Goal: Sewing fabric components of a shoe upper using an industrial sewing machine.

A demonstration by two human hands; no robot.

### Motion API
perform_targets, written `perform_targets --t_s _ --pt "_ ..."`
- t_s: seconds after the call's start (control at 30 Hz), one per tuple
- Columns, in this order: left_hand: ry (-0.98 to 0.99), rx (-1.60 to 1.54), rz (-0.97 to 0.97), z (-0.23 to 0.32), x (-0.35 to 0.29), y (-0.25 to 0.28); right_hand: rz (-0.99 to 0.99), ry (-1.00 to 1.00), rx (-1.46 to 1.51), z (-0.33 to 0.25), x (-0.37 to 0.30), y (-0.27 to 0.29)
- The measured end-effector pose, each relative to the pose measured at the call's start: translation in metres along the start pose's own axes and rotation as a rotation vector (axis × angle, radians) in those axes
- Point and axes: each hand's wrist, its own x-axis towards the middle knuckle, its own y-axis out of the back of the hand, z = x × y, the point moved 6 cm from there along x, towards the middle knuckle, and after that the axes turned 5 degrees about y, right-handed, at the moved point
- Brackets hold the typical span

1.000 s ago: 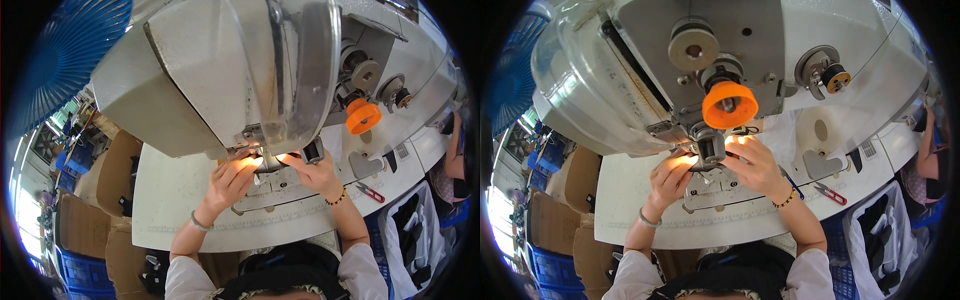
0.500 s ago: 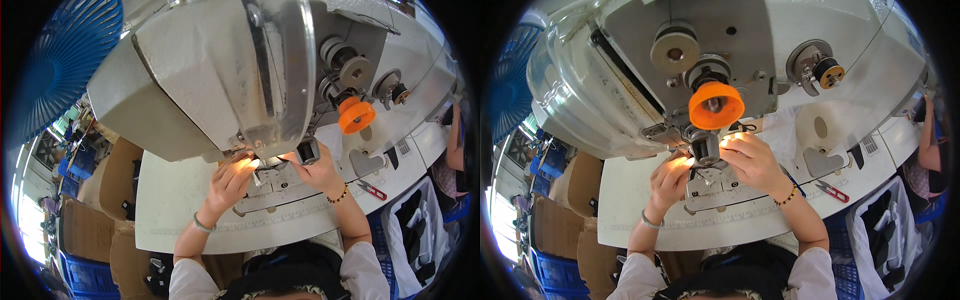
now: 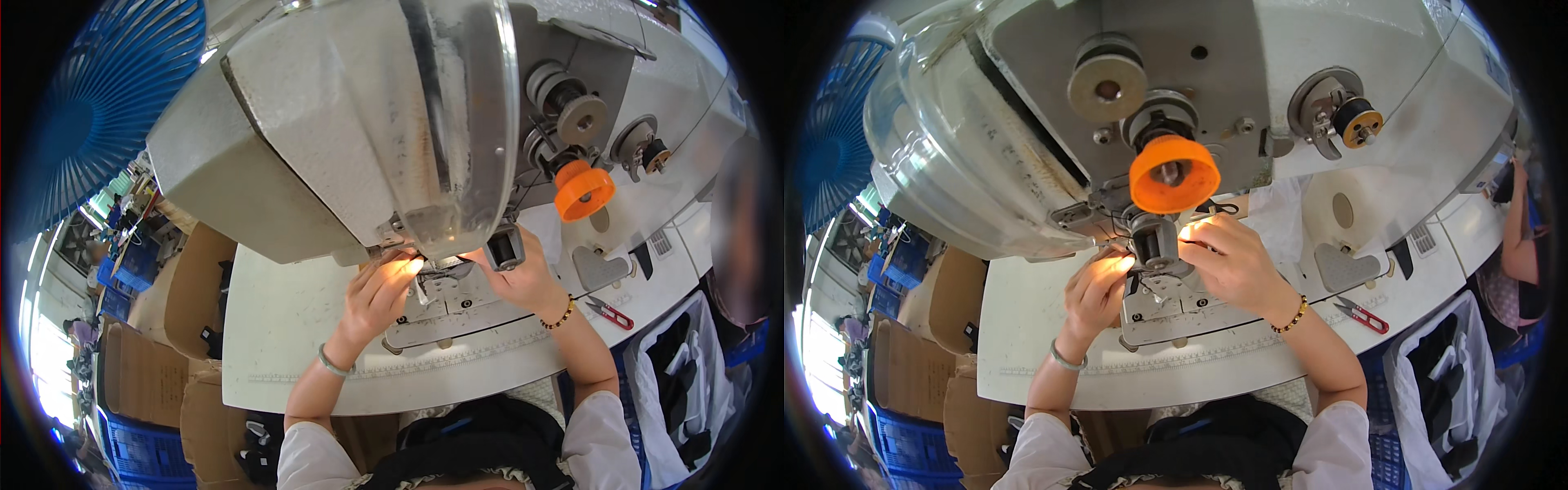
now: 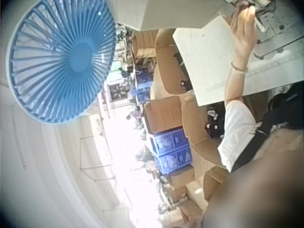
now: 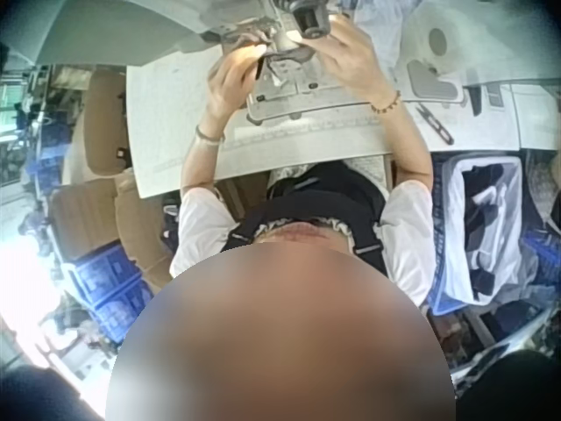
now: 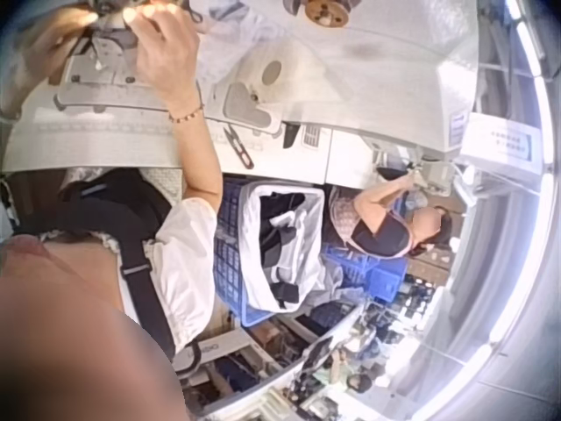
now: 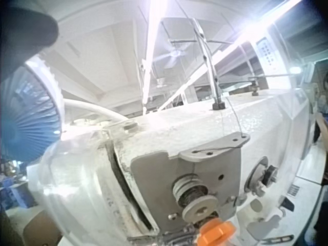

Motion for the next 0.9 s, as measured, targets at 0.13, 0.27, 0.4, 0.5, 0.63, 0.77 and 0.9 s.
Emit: perform_targets --t_s 0.13,0.27,0.4,0.5,0.63,0.77,0.9 --pt "0.007 -0.028 0.027 -0.003 -0.001 -0.003 0.006 -0.032 -0.004 0.004 -0.004 -0.003" --pt "0.023 -0.032 0.055 -0.005 -0.002 -0.003 0.005 -0.01 -0.023 0.002 -0.003 -0.003" --pt "0.02 -0.037 0.08 -0.007 -0.003 -0.002 -0.006 0.034 -0.054 0.0 -0.003 -0.004" --pt "0.027 -0.041 0.081 -0.01 -0.005 -0.004 0.024 0.032 -0.088 0.0 -0.003 -0.005" --pt "0.018 -0.024 0.094 -0.01 -0.005 -0.006 0.043 0.007 -0.054 0.002 -0.005 -0.005" --pt "0.045 0.001 0.118 -0.012 -0.006 -0.008 0.041 -0.071 0.001 0.008 -0.005 -0.003" --pt "0.112 -0.013 0.143 -0.013 -0.005 -0.007 0.068 -0.051 -0.013 0.006 0.0 0.0"
